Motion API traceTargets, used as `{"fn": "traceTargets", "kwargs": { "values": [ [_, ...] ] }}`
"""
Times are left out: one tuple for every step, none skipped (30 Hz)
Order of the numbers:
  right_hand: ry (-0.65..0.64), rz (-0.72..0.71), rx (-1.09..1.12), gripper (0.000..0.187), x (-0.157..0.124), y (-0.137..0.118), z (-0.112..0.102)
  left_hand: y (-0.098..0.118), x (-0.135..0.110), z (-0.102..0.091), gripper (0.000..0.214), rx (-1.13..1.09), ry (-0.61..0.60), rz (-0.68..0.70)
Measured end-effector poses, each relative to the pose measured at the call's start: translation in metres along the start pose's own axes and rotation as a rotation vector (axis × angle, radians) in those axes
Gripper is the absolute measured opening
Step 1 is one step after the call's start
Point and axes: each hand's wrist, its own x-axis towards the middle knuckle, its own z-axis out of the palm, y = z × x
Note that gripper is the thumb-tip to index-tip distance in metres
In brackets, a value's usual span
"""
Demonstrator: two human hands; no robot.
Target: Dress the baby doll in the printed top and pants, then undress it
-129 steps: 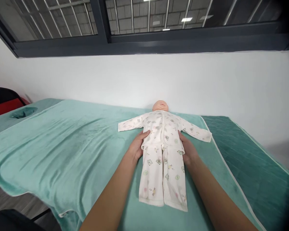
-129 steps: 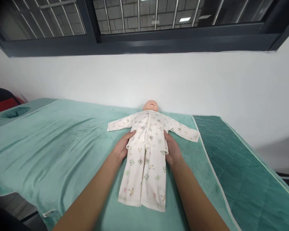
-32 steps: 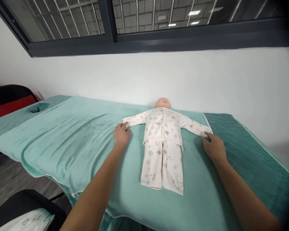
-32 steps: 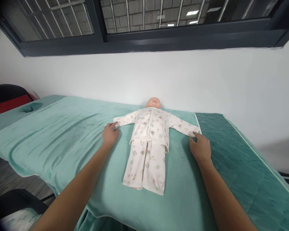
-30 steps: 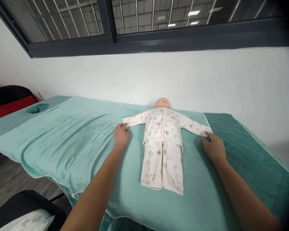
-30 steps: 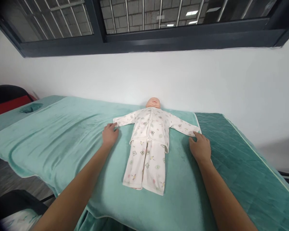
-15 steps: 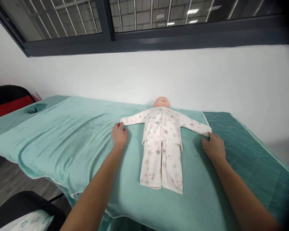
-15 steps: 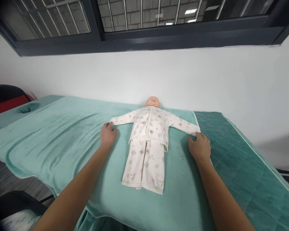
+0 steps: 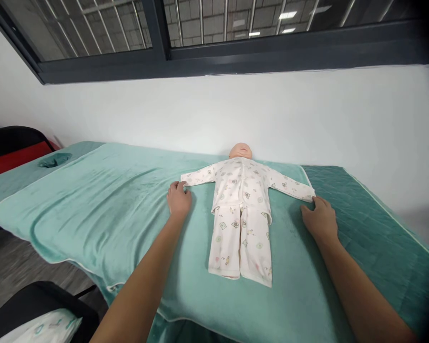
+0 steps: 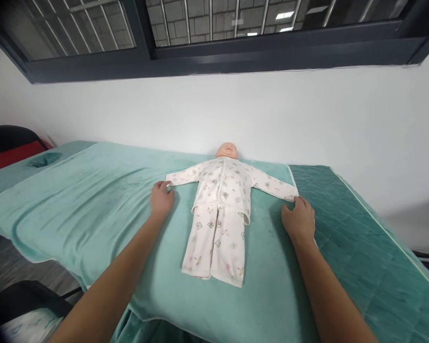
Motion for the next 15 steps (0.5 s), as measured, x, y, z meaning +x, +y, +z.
{"fn": "traceTargets", "kwargs": {
  "values": [
    [-0.009,0.007,-0.006,0.059,-0.001,-0.001,-0.001,0.000,0.000,0.000,0.043,-0.005,0.002,-0.005],
    [-0.019,0.016,-0.015,0.060,-0.001,-0.002,-0.002,0.000,0.000,0.000,0.042,-0.010,0.004,-0.009],
    [-0.030,0.027,-0.024,0.062,-0.002,-0.003,-0.003,0.000,0.000,0.000,0.041,-0.012,0.007,-0.013],
    [-0.041,0.037,-0.033,0.063,-0.003,-0.005,-0.004,0.000,0.000,0.001,0.041,-0.014,0.009,-0.015],
    [-0.050,0.047,-0.039,0.065,-0.004,-0.006,-0.005,-0.001,0.000,0.001,0.040,-0.014,0.010,-0.017],
    [-0.060,0.054,-0.042,0.066,-0.006,-0.007,-0.006,-0.001,0.001,0.001,0.040,-0.015,0.010,-0.017],
    [-0.069,0.061,-0.043,0.068,-0.007,-0.008,-0.007,-0.001,0.000,0.001,0.039,-0.017,0.009,-0.016],
    [-0.077,0.065,-0.044,0.069,-0.008,-0.009,-0.007,-0.001,0.000,0.001,0.038,-0.018,0.008,-0.015],
    [-0.084,0.064,-0.048,0.069,-0.010,-0.010,-0.008,-0.001,0.000,0.001,0.037,-0.019,0.007,-0.013],
    [-0.089,0.056,-0.057,0.069,-0.012,-0.010,-0.009,0.000,0.000,0.001,0.036,-0.020,0.007,-0.012],
    [-0.091,0.042,-0.071,0.068,-0.015,-0.011,-0.010,0.000,0.000,0.000,0.035,-0.021,0.008,-0.012],
    [-0.094,0.022,-0.091,0.068,-0.018,-0.012,-0.011,0.000,-0.001,0.000,0.035,-0.023,0.012,-0.012],
    [-0.097,0.004,-0.112,0.067,-0.021,-0.013,-0.012,0.001,-0.001,0.000,0.035,-0.026,0.016,-0.014],
    [-0.104,-0.011,-0.135,0.067,-0.024,-0.013,-0.013,0.001,-0.001,0.000,0.035,-0.030,0.022,-0.015],
    [-0.114,-0.019,-0.156,0.067,-0.028,-0.014,-0.014,0.001,-0.001,0.000,0.035,-0.037,0.028,-0.015]
  ]
}}
